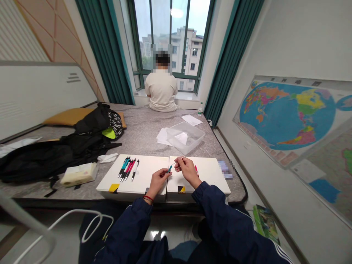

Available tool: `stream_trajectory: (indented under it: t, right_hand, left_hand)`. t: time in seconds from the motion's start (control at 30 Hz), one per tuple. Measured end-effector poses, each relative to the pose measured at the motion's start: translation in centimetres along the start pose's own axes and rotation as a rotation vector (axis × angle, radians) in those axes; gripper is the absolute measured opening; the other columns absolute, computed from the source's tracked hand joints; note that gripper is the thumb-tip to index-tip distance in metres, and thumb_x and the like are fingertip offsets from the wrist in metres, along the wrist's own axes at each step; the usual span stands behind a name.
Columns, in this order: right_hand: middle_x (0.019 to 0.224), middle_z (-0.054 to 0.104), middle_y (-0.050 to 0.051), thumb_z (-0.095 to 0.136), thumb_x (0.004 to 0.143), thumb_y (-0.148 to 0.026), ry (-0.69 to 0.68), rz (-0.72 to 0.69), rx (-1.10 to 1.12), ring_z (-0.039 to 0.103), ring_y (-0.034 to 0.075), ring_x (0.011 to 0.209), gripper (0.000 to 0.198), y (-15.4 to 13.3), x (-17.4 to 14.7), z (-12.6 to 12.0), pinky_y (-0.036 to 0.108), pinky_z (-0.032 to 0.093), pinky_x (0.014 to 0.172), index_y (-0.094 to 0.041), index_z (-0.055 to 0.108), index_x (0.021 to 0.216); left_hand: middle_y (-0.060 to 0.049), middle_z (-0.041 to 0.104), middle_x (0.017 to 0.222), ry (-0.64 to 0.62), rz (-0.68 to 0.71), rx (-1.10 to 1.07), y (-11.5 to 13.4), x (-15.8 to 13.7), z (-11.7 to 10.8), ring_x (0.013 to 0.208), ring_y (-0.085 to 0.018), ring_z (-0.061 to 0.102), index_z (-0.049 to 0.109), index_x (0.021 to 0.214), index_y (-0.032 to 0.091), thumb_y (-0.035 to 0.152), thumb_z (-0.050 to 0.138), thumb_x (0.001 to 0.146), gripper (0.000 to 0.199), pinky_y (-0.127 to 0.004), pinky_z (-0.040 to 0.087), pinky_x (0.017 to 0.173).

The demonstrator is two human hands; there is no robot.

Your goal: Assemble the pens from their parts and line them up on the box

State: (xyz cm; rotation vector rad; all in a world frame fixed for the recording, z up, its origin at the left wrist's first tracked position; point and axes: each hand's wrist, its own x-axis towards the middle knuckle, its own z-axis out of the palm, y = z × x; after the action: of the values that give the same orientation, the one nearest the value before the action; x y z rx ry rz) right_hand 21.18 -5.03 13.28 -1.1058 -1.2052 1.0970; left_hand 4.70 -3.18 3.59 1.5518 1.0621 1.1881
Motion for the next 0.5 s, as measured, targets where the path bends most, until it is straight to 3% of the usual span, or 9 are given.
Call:
stream_trajectory:
  t: [0.17, 0.3, 0.4, 0.5]
  right_hand:
    - [0.064, 0.061, 0.001, 0.048, 0.091, -0.054, 0.026, -0.125, -0.178, 0.055, 0.012, 0.054, 0.041, 0.5, 0.0, 0.5, 0.023, 0.044, 0.053, -0.017, 0.065, 0.087]
    - [0.065, 0.062, 0.0, 0.048, 0.092, -0.049, -0.07, -0.154, -0.353, 0.056, 0.013, 0.059, 0.037, 1.1, 0.2, 0.7, 0.024, 0.044, 0.061, -0.019, 0.068, 0.085]
    - [0.064, 0.06, -0.002, 0.062, 0.084, -0.046, -0.145, -0.144, -0.456, 0.054, 0.013, 0.061, 0.037, 1.8, 0.3, 0.5, 0.024, 0.041, 0.062, -0.019, 0.067, 0.108]
    - [0.062, 0.055, -0.005, 0.071, 0.077, -0.045, -0.114, -0.097, -0.454, 0.051, 0.013, 0.059, 0.065, 2.6, -0.2, -0.4, 0.023, 0.039, 0.06, -0.018, 0.051, 0.133]
  left_hand:
    - [-0.007, 0.075, 0.087, -0.005, -0.007, -0.004, -0.2, 0.0, -0.1, 0.078, -0.019, 0.067, 0.071, 0.089, 0.017, 0.035, 0.069, 0.076, 0.023, -0.029, 0.05, 0.07]
    - [-0.006, 0.074, 0.089, -0.013, 0.001, 0.014, -0.1, 0.0, -0.2, 0.078, -0.019, 0.066, 0.071, 0.09, 0.017, 0.038, 0.069, 0.076, 0.026, -0.029, 0.051, 0.071]
    - [-0.006, 0.073, 0.087, -0.001, 0.015, 0.015, 0.0, 0.0, -0.2, 0.077, -0.019, 0.065, 0.071, 0.091, 0.016, 0.041, 0.069, 0.076, 0.029, -0.029, 0.051, 0.071]
    - [-0.006, 0.073, 0.087, -0.002, 0.017, -0.021, 0.0, 0.0, -0.2, 0.079, -0.019, 0.066, 0.07, 0.092, 0.016, 0.042, 0.068, 0.077, 0.03, -0.03, 0.052, 0.073]
